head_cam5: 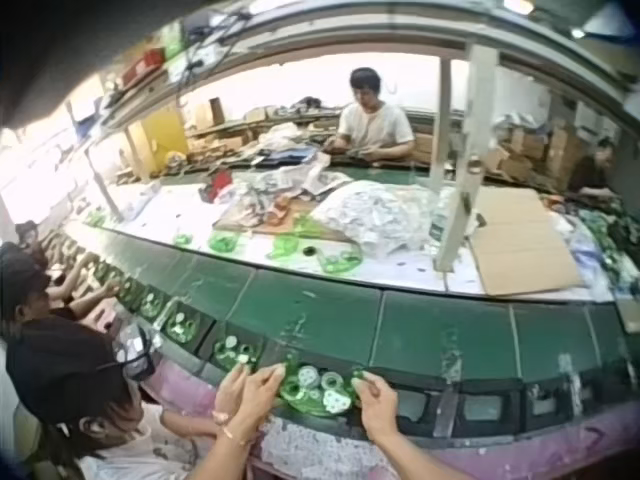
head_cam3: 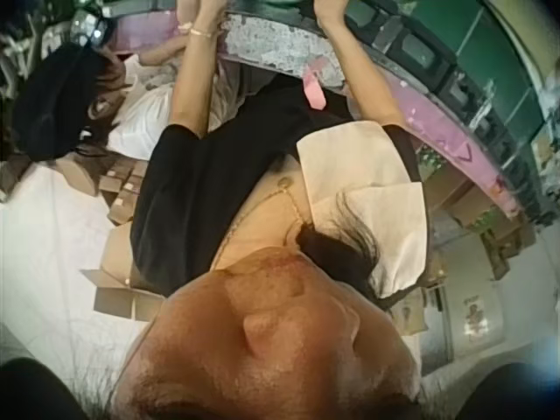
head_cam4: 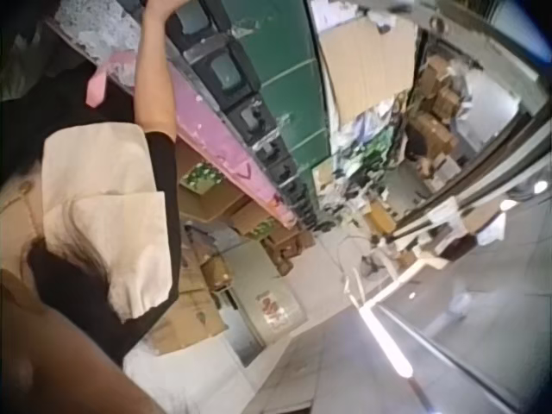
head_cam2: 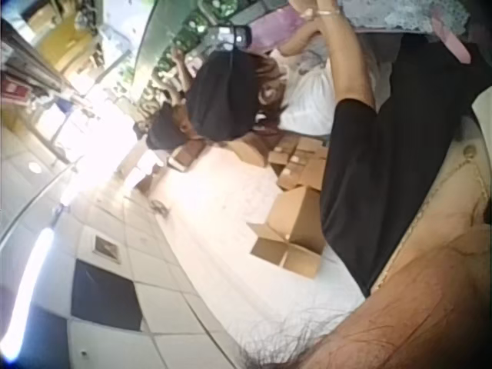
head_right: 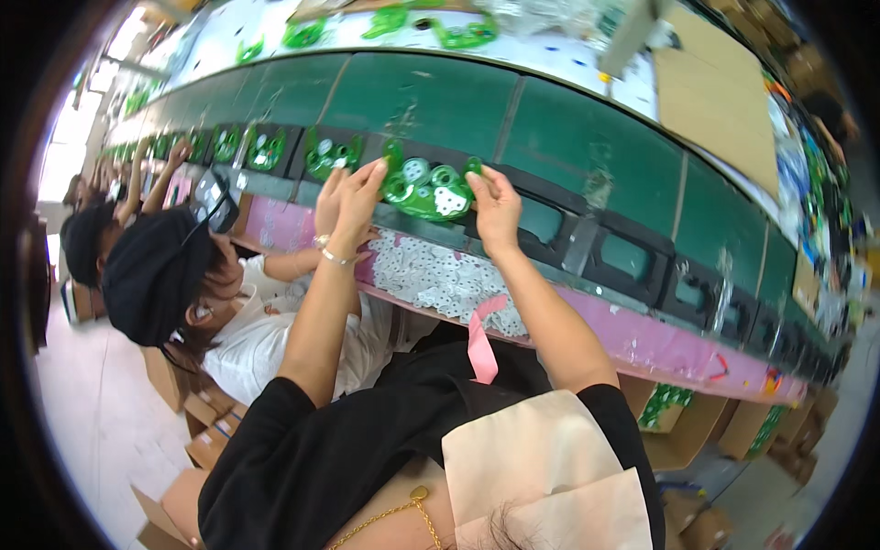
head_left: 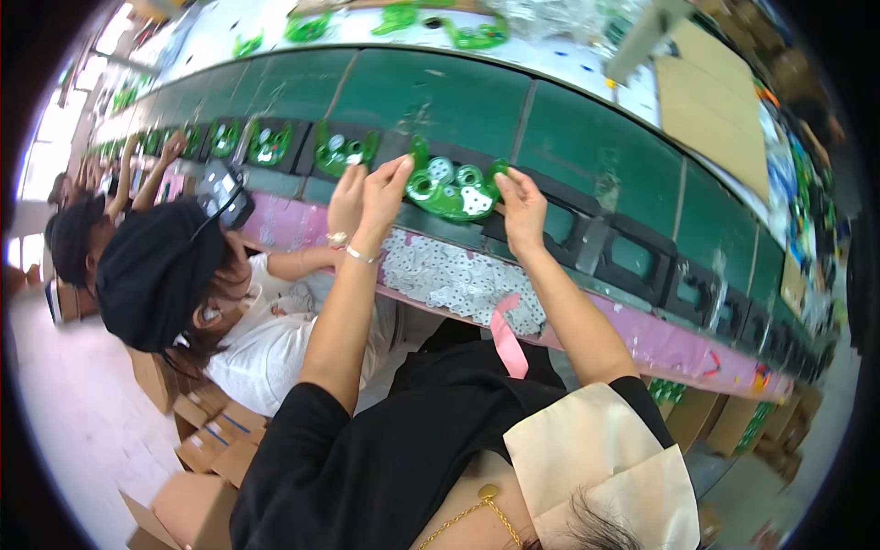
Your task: Assembling small white components into green plastic housings and placing finished items into a cardboard box.
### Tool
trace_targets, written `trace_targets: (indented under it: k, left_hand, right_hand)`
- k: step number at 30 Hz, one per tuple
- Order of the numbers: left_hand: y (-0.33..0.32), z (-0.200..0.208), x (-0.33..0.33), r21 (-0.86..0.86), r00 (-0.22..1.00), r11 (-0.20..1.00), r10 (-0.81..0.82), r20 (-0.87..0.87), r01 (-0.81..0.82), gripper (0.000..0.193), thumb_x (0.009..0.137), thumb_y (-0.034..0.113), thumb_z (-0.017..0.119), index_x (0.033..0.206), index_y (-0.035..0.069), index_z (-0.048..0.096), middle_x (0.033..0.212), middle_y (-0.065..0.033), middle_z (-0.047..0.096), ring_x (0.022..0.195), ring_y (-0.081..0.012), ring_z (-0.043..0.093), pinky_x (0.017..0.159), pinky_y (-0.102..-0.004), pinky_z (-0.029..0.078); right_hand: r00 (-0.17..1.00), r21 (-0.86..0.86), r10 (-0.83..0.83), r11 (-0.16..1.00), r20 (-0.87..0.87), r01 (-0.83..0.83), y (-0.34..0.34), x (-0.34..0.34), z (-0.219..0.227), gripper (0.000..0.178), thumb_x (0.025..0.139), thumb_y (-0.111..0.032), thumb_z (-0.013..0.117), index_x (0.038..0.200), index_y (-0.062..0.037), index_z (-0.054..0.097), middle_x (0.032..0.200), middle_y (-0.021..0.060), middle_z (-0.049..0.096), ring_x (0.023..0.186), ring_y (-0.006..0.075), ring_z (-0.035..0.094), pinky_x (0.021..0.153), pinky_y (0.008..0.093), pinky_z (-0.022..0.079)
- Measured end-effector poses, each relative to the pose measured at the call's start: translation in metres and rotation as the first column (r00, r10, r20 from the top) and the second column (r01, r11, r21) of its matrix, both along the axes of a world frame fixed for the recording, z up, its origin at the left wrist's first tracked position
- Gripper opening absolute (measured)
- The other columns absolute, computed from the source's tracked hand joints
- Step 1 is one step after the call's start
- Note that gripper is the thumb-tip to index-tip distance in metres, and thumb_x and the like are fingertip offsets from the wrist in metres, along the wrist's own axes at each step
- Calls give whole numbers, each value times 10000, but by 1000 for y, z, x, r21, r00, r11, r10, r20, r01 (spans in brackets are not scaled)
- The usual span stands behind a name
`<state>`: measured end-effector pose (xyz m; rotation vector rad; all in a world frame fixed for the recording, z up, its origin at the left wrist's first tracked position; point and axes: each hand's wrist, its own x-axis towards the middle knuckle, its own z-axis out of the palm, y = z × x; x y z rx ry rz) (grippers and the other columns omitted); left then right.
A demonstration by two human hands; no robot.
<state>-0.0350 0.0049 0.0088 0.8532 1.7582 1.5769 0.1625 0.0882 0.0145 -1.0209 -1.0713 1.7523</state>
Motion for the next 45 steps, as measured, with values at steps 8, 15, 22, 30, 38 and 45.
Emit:
trace_targets:
  k: [8, 15, 22, 30, 38, 45]
  left_hand:
    - [0, 51, 170, -87, 969, 978, -171, 178, 189, 286, 887, 225, 532, 1075, 20, 600, 781, 53, 559, 607, -27, 429, 510, -175, 326]
    - [6, 49, 405, -66, 791, 815, -535, 297, 576, 309, 902, 241, 502, 1080, -2, 572, 951, -47, 599, 816, -121, 567, 705, -255, 487]
    - [-9, 39, 632, -114, 491, 482, -807, 329, 869, 276, 885, 234, 536, 999, -6, 608, 818, -5, 570, 712, -83, 529, 622, -222, 471]
    - [-6, -1, 833, -216, 116, 28, -905, 410, 976, 281, 874, 231, 559, 1016, -7, 604, 743, 38, 523, 618, -32, 430, 527, -170, 339]
    - [21, -96, 1026, -282, -42, -120, -962, 268, 952, 270, 838, 225, 597, 993, 7, 627, 886, -96, 621, 832, -132, 567, 739, -250, 435]
    - [42, -194, 1208, -357, -189, -222, -974, 126, 907, 316, 829, 287, 581, 981, 14, 623, 930, -141, 631, 847, -216, 602, 750, -290, 449]
  right_hand:
    - [947, 143, -262, 961, 184, 238, -33, 174, 24, 273, 829, -147, 615, 1061, -6, 582, 914, 21, 621, 803, 61, 542, 700, 206, 441]
    - [808, 97, -589, 803, -24, 588, -107, 416, 34, 267, 848, -133, 586, 1054, 36, 570, 936, 49, 616, 847, 72, 549, 756, 208, 441]
    - [420, 85, -889, 440, 183, 894, -210, 604, 27, 250, 840, -156, 599, 1036, -2, 597, 871, 7, 610, 746, 43, 537, 628, 185, 434]
    - [62, -80, -994, 55, 90, 995, -267, 742, -35, 253, 856, -146, 574, 1078, -25, 577, 873, 1, 597, 744, 54, 549, 584, 187, 446]
    - [-133, -236, -960, -193, 247, 952, -265, 886, -87, 262, 874, -162, 549, 1104, -37, 556, 888, -21, 586, 693, 20, 513, 466, 151, 357]
    - [-210, -299, -928, -303, 306, 905, -245, 1061, -193, 252, 878, -197, 543, 1080, -47, 559, 874, -43, 561, 647, 6, 460, 435, 148, 312]
